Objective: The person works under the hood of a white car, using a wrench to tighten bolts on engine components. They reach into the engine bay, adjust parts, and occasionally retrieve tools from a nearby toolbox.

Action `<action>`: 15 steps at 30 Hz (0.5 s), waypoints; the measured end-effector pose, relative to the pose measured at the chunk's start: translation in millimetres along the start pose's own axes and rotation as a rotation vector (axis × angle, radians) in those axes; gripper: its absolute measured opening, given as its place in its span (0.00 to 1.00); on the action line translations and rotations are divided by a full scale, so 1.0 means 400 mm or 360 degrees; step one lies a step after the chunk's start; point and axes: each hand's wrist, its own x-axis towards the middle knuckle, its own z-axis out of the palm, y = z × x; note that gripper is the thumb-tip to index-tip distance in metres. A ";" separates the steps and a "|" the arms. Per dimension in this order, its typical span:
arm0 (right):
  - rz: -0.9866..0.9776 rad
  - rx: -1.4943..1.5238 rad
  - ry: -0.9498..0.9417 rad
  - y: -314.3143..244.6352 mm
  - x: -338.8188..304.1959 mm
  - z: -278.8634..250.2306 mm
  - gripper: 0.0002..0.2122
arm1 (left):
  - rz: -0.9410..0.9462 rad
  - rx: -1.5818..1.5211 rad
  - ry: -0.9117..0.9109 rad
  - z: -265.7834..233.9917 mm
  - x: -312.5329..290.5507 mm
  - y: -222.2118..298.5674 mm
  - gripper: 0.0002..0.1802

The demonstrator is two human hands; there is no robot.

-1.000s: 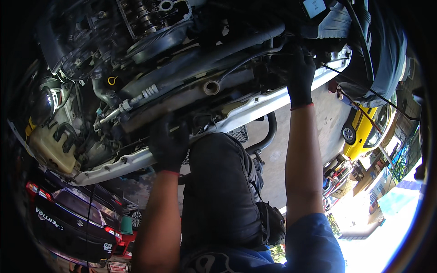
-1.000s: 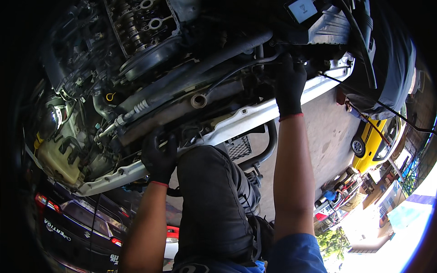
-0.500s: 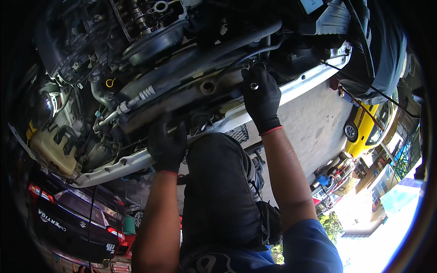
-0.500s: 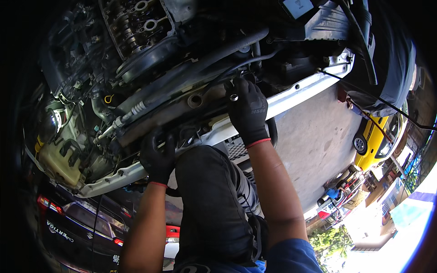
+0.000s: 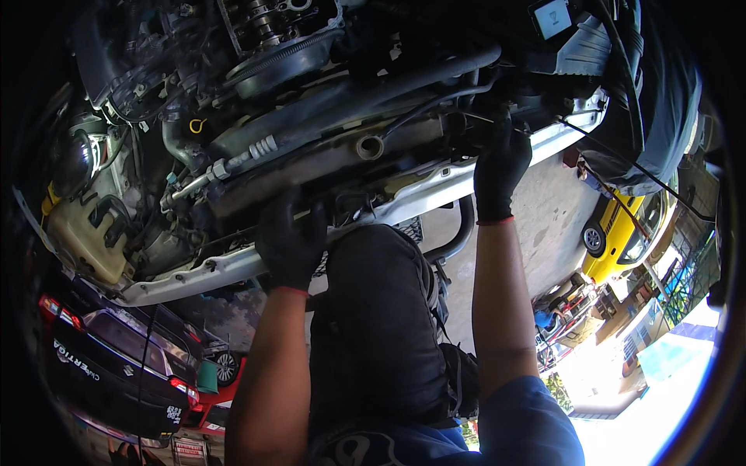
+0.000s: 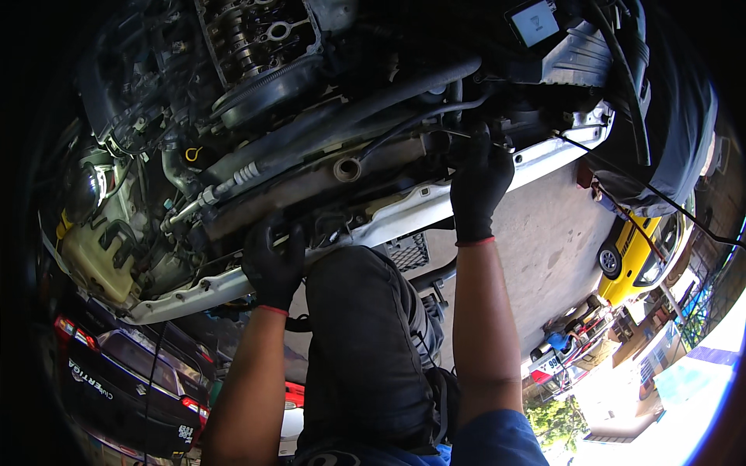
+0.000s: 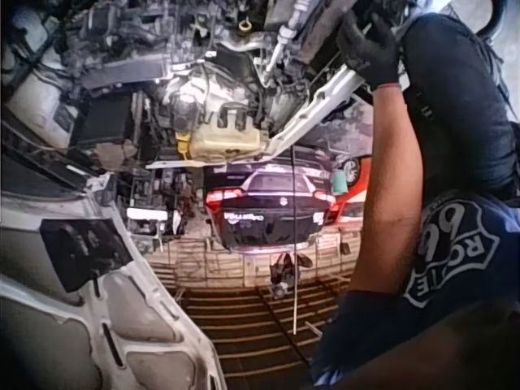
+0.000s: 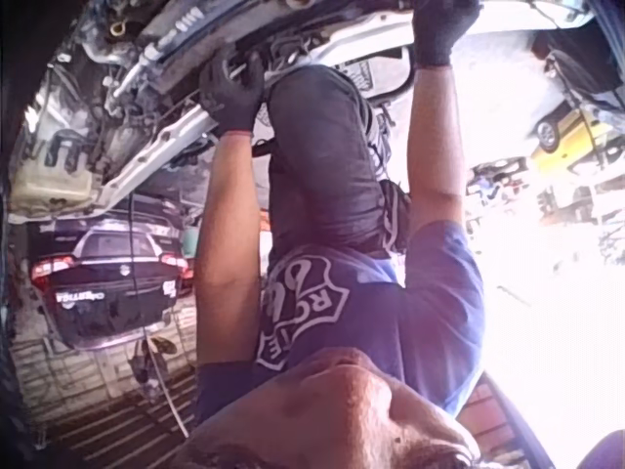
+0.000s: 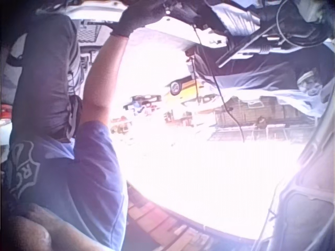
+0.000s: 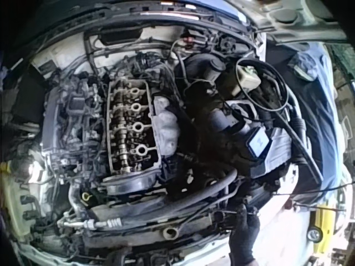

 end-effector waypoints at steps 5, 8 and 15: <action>-0.0468 -0.0089 -0.0109 0.027 -0.070 0.048 0.08 | -0.0022 0.0039 -0.0039 0.001 0.003 0.008 0.23; -0.0971 -0.0910 -0.0395 0.055 -0.093 0.060 0.13 | -0.0033 0.0047 -0.0038 0.003 0.003 0.007 0.23; 0.0168 0.0396 -0.0187 0.087 0.155 -0.032 0.11 | -0.0038 0.0006 -0.0049 0.002 0.004 0.017 0.23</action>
